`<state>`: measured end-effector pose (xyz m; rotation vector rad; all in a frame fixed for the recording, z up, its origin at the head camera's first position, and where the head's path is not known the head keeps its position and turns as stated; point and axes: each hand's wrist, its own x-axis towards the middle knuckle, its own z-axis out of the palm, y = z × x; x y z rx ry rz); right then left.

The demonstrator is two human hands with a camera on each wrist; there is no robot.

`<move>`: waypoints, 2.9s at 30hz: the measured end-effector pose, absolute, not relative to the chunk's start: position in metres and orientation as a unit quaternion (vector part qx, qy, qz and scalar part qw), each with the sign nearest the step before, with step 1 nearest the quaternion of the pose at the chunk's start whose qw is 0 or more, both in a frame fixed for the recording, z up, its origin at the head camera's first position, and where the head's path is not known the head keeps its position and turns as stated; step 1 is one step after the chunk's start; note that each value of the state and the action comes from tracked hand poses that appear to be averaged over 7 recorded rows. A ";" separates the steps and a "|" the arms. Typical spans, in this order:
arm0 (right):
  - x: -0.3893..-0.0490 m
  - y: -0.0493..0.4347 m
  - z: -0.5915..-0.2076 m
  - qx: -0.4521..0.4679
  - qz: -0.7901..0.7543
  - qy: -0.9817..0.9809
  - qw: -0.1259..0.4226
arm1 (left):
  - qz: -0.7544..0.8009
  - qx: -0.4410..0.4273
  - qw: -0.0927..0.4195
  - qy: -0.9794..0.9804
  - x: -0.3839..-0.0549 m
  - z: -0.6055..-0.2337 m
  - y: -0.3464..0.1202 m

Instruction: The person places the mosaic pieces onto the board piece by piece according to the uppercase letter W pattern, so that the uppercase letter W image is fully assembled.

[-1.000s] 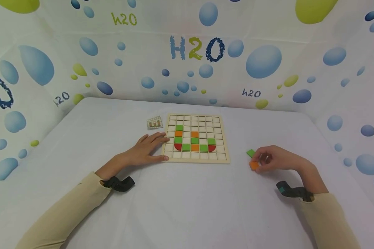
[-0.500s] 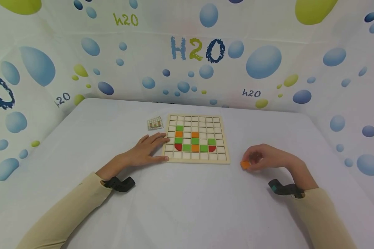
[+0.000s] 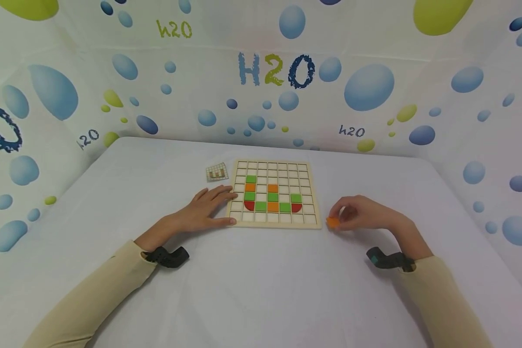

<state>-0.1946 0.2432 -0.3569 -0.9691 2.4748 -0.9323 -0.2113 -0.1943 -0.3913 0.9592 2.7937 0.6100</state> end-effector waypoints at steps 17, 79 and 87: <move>-0.248 0.232 -0.366 -0.326 -0.329 0.878 0.121 | 0.202 0.306 0.052 0.929 -0.236 -0.396 -0.184; -0.309 0.165 -0.378 -0.261 -0.299 0.918 -0.005 | 0.188 0.325 0.050 0.925 -0.269 -0.400 -0.193; -0.308 0.161 -0.378 -0.258 -0.288 0.922 -0.018 | 0.184 0.325 0.049 0.926 -0.270 -0.402 -0.194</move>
